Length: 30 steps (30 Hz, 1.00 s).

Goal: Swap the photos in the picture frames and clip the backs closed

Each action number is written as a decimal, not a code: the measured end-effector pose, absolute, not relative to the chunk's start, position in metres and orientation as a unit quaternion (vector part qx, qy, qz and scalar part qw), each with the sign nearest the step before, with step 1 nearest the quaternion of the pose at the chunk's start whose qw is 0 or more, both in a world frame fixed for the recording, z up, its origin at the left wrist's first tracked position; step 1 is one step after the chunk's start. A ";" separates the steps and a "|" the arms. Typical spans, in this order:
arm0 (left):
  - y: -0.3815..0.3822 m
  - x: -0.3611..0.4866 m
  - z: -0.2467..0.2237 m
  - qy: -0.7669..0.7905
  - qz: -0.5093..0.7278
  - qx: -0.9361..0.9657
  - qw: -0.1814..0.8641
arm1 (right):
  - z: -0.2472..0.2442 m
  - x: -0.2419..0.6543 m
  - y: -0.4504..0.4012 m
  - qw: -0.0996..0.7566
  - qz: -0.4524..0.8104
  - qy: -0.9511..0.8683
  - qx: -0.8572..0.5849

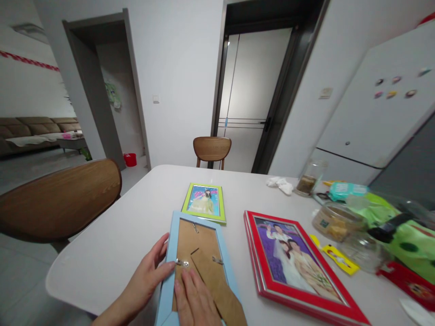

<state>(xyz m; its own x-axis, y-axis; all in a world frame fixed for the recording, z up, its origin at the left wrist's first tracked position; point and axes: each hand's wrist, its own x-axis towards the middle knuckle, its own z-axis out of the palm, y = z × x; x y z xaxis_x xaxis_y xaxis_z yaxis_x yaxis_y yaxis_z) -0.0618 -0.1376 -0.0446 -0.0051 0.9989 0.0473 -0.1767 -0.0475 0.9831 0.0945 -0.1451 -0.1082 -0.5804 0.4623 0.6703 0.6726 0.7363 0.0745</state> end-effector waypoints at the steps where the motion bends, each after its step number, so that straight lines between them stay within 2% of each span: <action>1: -0.136 -0.064 -0.051 0.477 0.540 0.485 0.496 | -0.114 0.092 -0.143 0.319 -0.176 -0.875 -0.319; 5: -0.133 -0.072 -0.071 0.595 0.445 0.565 0.358 | -0.135 0.088 -0.135 0.313 -0.203 -0.889 -0.265; 10: -0.133 -0.073 -0.077 0.657 0.354 0.613 0.260 | -0.147 0.087 -0.134 0.257 -0.137 -0.915 -0.279; 17: -0.134 -0.071 -0.088 0.661 0.310 0.662 0.170 | -0.111 0.090 -0.137 0.203 0.009 -0.932 -0.299; 19: -0.134 -0.071 -0.090 0.661 0.301 0.668 0.162 | -0.090 0.099 -0.129 0.183 0.059 -0.929 -0.316; 23: -0.135 -0.070 -0.085 0.654 0.308 0.667 0.181 | -0.059 0.124 -0.101 0.174 0.098 -0.857 -0.474; 26: -0.135 -0.070 -0.080 0.651 0.308 0.665 0.199 | -0.055 0.136 -0.083 0.159 0.087 -0.826 -0.534; 30: -0.135 -0.070 -0.076 0.651 0.295 0.668 0.207 | -0.062 0.136 -0.071 0.170 0.064 -0.817 -0.547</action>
<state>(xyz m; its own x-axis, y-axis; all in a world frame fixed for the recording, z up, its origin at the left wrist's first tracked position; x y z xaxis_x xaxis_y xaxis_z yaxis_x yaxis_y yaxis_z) -0.0703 -0.1354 -0.0756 -0.0219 0.9919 0.1249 0.7474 -0.0667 0.6610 0.1363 -0.0708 -0.0624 -0.3432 0.9158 0.2087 0.8724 0.3932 -0.2905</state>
